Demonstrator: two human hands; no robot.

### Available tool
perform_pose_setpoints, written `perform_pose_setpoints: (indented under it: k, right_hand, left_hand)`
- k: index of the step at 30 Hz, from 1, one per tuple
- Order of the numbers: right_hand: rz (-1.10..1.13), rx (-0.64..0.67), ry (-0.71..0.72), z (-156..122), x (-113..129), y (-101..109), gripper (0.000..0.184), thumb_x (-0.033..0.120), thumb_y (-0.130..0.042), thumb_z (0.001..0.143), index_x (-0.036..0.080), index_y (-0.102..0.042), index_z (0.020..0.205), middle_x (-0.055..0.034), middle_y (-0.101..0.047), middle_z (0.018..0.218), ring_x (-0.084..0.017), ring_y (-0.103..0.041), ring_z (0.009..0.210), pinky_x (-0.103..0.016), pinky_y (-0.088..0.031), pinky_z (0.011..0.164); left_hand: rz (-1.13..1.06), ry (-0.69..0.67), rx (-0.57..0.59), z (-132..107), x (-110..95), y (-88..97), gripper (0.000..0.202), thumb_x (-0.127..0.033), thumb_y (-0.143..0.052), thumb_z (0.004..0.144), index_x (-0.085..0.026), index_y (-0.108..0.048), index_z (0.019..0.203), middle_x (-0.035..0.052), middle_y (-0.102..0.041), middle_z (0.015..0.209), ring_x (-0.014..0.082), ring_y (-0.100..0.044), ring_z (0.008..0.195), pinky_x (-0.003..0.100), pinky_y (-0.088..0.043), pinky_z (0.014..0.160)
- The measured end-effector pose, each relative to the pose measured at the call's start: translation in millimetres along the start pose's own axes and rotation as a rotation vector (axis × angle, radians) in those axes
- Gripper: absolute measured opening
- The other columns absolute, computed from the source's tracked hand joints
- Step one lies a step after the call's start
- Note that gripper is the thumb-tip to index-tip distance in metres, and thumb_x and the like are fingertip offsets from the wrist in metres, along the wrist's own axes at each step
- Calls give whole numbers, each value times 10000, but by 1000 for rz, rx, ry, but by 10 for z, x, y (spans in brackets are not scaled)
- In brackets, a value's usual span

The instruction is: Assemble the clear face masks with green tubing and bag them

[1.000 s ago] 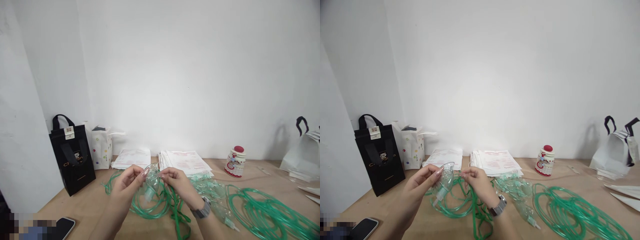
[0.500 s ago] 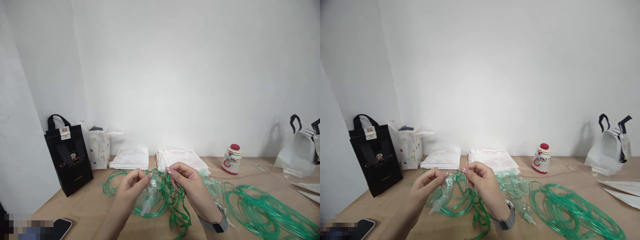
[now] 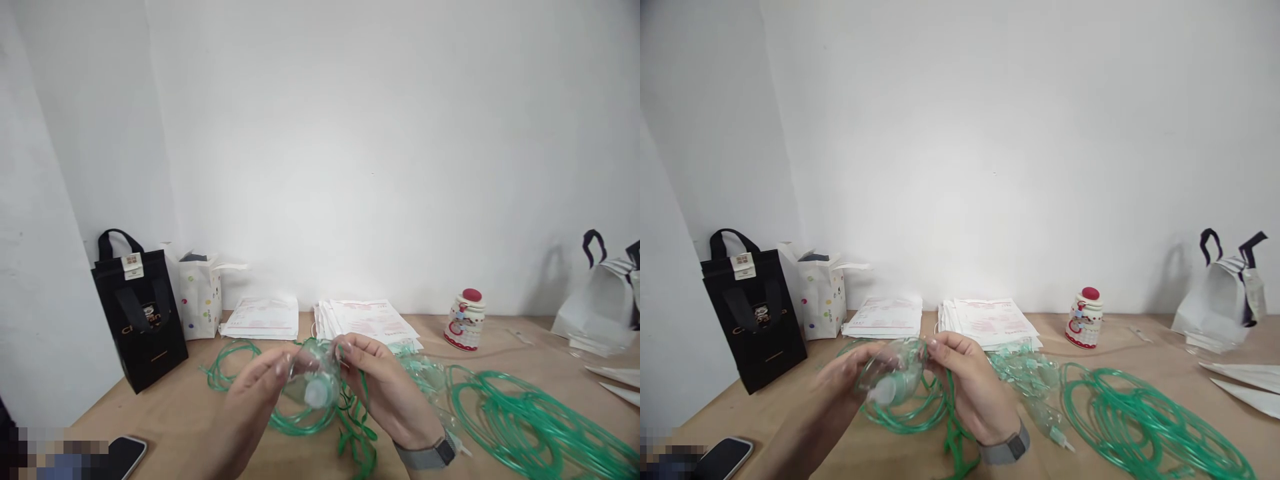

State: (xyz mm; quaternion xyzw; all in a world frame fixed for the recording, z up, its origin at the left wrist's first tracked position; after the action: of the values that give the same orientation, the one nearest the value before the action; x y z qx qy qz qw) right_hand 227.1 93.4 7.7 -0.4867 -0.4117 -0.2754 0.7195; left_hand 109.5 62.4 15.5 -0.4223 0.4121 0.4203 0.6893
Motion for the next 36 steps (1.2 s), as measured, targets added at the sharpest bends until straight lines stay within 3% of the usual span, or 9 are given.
perform_pose_setpoints:
  k: [2,5,7,10,14,16,19,30,36]
  right_hand:
    - [110,-49,14,-7,-9,12,139,268,-751,627,163,-660,634,9,-593,640,-93,-505,605,-185,-401,574]
    - [157,-72,28,-31,-9,-17,142,254,-756,623,160,-649,629,9,-590,641,-96,-512,615,-189,-420,594]
    - [116,-81,46,-49,14,-28,145,268,-750,633,157,-658,650,-8,-614,691,-106,-521,652,-199,-424,613]
    - [-6,-166,144,-82,113,59,160,303,-739,648,171,-674,712,-15,-631,782,-108,-515,704,-195,-410,634]
    - [-128,-279,263,-140,223,191,190,355,-723,658,180,-653,680,69,-406,488,-56,-322,473,-178,-262,437]
    - [-157,-262,227,-146,196,176,213,371,-717,657,168,-654,680,85,-309,447,-50,-224,433,-201,-160,401]
    - [-176,-243,167,-171,155,119,233,373,-724,637,153,-667,688,78,-308,456,-49,-192,429,-223,-109,405]
    - [-126,-271,134,-236,127,50,238,364,-712,644,160,-606,584,82,-274,440,-47,-176,420,-215,-126,382]
    - [-15,-218,71,-220,68,-2,229,331,-723,643,160,-589,567,93,-215,454,-49,-128,433,-196,-126,370]
  left_hand:
    - [-15,-36,9,-25,-21,-26,331,-373,-745,600,-221,-704,892,50,-680,911,243,-563,932,306,-431,808]
    - [17,-78,-88,-41,-43,22,307,-219,-790,557,-249,-719,854,28,-698,876,223,-584,914,269,-452,782]
    - [13,-94,-104,-40,-57,29,239,-231,-754,618,-249,-719,853,31,-704,874,216,-594,901,272,-453,787]
    - [-24,-86,-22,-32,-53,-3,231,-286,-672,717,-260,-690,946,42,-692,932,215,-586,922,290,-444,811]
    - [-62,-70,65,-46,-13,-6,263,-337,-616,764,-276,-652,1018,45,-670,951,219,-554,958,305,-419,834]
    - [-81,-67,85,-53,10,-7,267,-357,-615,760,-272,-650,1011,49,-667,918,227,-551,943,306,-421,809]
    - [-77,-69,110,-69,20,-32,264,-365,-627,746,-258,-654,986,48,-663,861,219,-565,864,286,-426,738]
    - [25,-36,151,-135,-72,-140,266,-406,-657,698,-266,-677,923,47,-667,798,241,-589,811,301,-448,674]
    - [8,-44,166,-124,-79,-152,256,-404,-655,703,-269,-678,919,42,-658,779,225,-589,793,285,-445,660]
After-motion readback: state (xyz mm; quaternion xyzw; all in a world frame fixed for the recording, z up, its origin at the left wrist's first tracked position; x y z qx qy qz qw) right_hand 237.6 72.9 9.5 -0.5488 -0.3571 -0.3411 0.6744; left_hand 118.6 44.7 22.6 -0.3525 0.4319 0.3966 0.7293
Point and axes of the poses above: each hand's wrist, its own z-axis towards the middle knuckle, its own y-axis out of the back of the hand, x = y × z, the point moved 9 cm from there along z, towards the middle knuckle
